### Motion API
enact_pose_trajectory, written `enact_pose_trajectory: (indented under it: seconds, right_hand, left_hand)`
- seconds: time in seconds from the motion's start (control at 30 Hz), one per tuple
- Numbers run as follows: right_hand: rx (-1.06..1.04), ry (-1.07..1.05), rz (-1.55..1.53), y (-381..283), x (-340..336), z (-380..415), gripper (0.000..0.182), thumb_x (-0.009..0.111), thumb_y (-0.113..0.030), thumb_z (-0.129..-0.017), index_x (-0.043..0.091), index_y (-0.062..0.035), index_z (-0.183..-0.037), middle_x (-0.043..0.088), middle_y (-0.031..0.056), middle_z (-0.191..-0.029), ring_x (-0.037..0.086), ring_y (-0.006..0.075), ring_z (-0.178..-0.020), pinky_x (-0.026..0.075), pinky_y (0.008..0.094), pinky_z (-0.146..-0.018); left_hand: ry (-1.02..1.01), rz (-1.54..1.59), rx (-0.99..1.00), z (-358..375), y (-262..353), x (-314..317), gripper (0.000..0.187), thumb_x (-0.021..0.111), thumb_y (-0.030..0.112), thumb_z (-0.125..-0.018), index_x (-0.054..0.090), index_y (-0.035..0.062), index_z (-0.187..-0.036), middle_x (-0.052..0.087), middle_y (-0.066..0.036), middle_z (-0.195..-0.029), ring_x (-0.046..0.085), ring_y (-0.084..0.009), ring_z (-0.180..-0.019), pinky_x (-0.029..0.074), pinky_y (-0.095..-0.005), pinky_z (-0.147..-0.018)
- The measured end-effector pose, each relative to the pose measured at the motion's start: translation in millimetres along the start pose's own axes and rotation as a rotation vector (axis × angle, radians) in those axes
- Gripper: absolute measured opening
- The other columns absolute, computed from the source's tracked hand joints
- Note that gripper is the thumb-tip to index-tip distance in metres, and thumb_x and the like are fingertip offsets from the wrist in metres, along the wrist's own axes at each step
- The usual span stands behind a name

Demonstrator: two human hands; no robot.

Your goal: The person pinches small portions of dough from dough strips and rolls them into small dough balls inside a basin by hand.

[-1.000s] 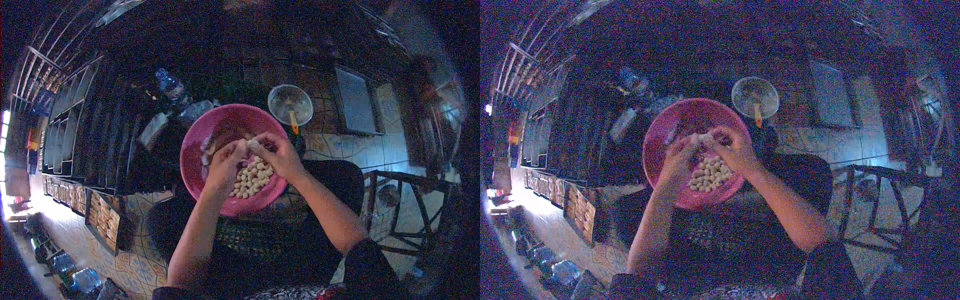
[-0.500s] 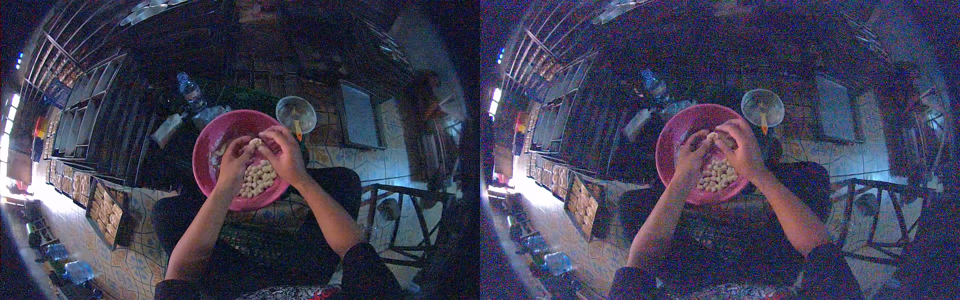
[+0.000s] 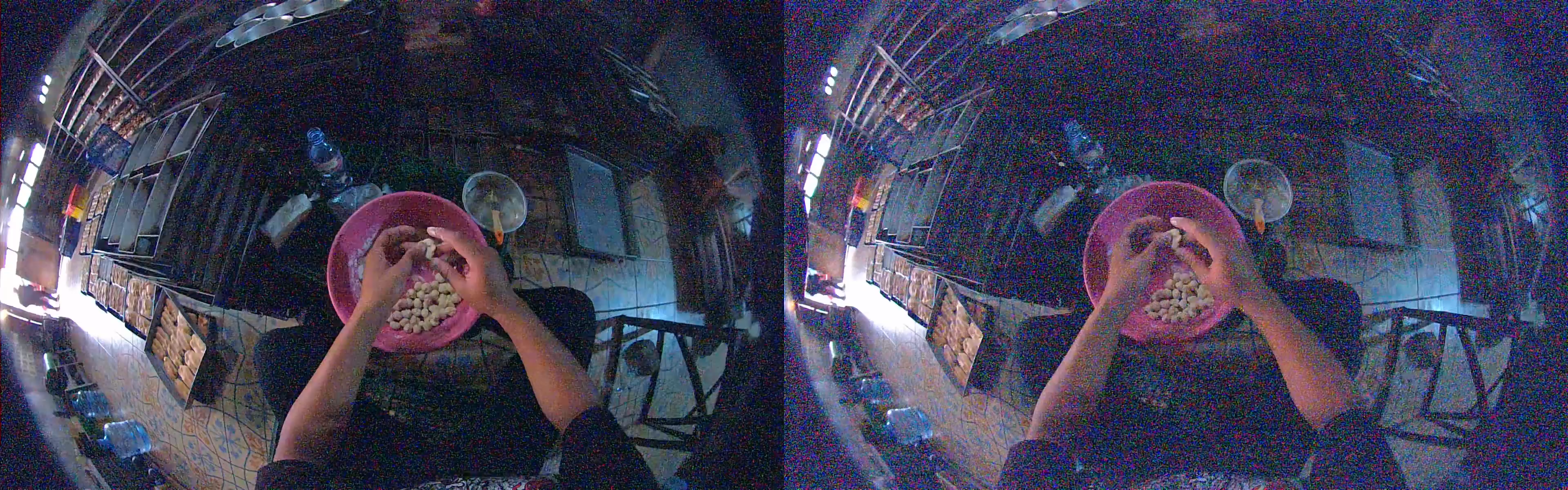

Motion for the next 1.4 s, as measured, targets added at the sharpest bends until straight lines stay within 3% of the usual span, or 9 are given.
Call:
enact_pose_trajectory:
  seconds: [0.33, 0.43, 0.6, 0.73, 0.93, 1.03, 1.17, 1.33, 1.4]
  right_hand:
    - [0.018, -0.026, 0.083, -1.5, 10.5, -3.3, 0.031, 0.074, -0.012, -0.087, 0.065, -0.004, -0.115, 0.071, 0.0143, -0.111, 0.069, 0.031, -0.105, 0.053, 0.0397, -0.092]
    - [0.04, -0.08, 0.12, -4.1, 21.0, -5.4, 0.032, 0.074, -0.015, -0.087, 0.064, -0.0043, -0.115, 0.069, 0.0147, -0.114, 0.067, 0.0333, -0.109, 0.052, 0.0411, -0.094]
    - [0.148, -0.182, -0.029, -29.0, 25.9, -7.3, 0.031, 0.076, -0.014, -0.085, 0.065, -0.0034, -0.112, 0.069, 0.0162, -0.11, 0.067, 0.0355, -0.104, 0.052, 0.0428, -0.092]
    - [0.186, -0.226, -0.112, -28.8, 35.0, -0.2, 0.028, 0.076, -0.013, -0.084, 0.067, -0.0031, -0.108, 0.069, 0.0167, -0.107, 0.066, 0.0369, -0.103, 0.052, 0.044, -0.092]
    - [0.036, -0.166, 0.034, -33.3, 47.8, 1.3, 0.027, 0.075, -0.01, -0.082, 0.067, -0.0044, -0.107, 0.068, 0.0167, -0.105, 0.064, 0.0373, -0.105, 0.05, 0.0442, -0.094]
    - [-0.07, -0.089, 0.072, -50.2, 51.4, -3.3, 0.029, 0.074, -0.008, -0.082, 0.066, -0.0051, -0.109, 0.069, 0.0155, -0.106, 0.065, 0.0346, -0.105, 0.05, 0.0428, -0.095]
    - [0.102, -0.09, -0.205, -38.9, 55.6, -4.5, 0.028, 0.074, -0.007, -0.082, 0.065, -0.0058, -0.109, 0.069, 0.0123, -0.104, 0.065, 0.0313, -0.104, 0.049, 0.0417, -0.096]
    - [0.303, -0.047, -0.409, -20.3, 51.3, -0.4, 0.02, 0.074, -0.008, -0.084, 0.067, -0.0052, -0.103, 0.069, 0.0101, -0.103, 0.066, 0.0285, -0.102, 0.048, 0.0403, -0.097]
    - [0.061, 0.112, 0.033, -23.1, 47.2, 4.2, 0.016, 0.074, -0.01, -0.086, 0.069, -0.0038, -0.1, 0.071, 0.0101, -0.103, 0.067, 0.0264, -0.102, 0.049, 0.0387, -0.096]
  left_hand:
    - [-0.104, -0.355, 0.269, 12.1, 20.4, -13.3, 0.032, 0.073, 0.015, -0.092, 0.064, 0.0033, -0.12, 0.07, -0.005, -0.111, 0.063, -0.0154, -0.11, 0.053, -0.033, -0.092]
    - [-0.063, -0.426, 0.197, 17.9, 15.3, -27.3, 0.027, 0.073, 0.016, -0.091, 0.07, 0.0036, -0.115, 0.072, -0.007, -0.109, 0.064, -0.0167, -0.111, 0.051, -0.0336, -0.094]
    - [-0.002, -0.734, 0.399, 22.3, 11.8, -48.5, 0.018, 0.074, 0.014, -0.087, 0.075, 0.0054, -0.103, 0.071, -0.014, -0.107, 0.065, -0.0325, -0.1, 0.051, -0.041, -0.092]
    - [0.066, -0.751, 0.361, 32.7, 2.3, -55.6, 0.019, 0.073, 0.015, -0.088, 0.073, 0.0038, -0.103, 0.07, -0.015, -0.102, 0.066, -0.0319, -0.1, 0.051, -0.04, -0.091]
    - [0.028, -0.442, 0.063, 58.6, -3.4, -54.5, 0.017, 0.067, 0.013, -0.094, 0.068, -0.0009, -0.104, 0.066, -0.016, -0.112, 0.065, -0.0305, -0.103, 0.049, -0.0389, -0.093]
    - [0.071, -0.443, 0.173, 56.6, -2.5, -58.1, 0.018, 0.066, 0.015, -0.096, 0.067, 0.0002, -0.106, 0.067, -0.014, -0.111, 0.065, -0.0264, -0.103, 0.05, -0.0368, -0.094]
    - [-0.007, -0.051, 0.079, 54.4, -10.0, -62.6, 0.023, 0.061, 0.02, -0.102, 0.067, -0.0004, -0.109, 0.067, -0.007, -0.115, 0.062, -0.0143, -0.104, 0.05, -0.0322, -0.093]
    - [-0.026, 0.27, -0.121, 54.4, -4.2, -46.1, 0.025, 0.06, 0.022, -0.102, 0.067, -0.0007, -0.111, 0.067, -0.005, -0.112, 0.062, -0.0128, -0.104, 0.05, -0.03, -0.092]
    - [-0.001, 0.243, -0.122, 52.3, -8.4, -40.3, 0.026, 0.06, 0.022, -0.102, 0.067, -0.0006, -0.113, 0.067, -0.004, -0.111, 0.062, -0.0129, -0.103, 0.05, -0.0295, -0.092]
Point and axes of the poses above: each hand's wrist, its own z-axis away from the middle knuckle, its own x-axis out of the palm, y = z × x, the point moved 1 cm from there along -z, towards the middle knuckle
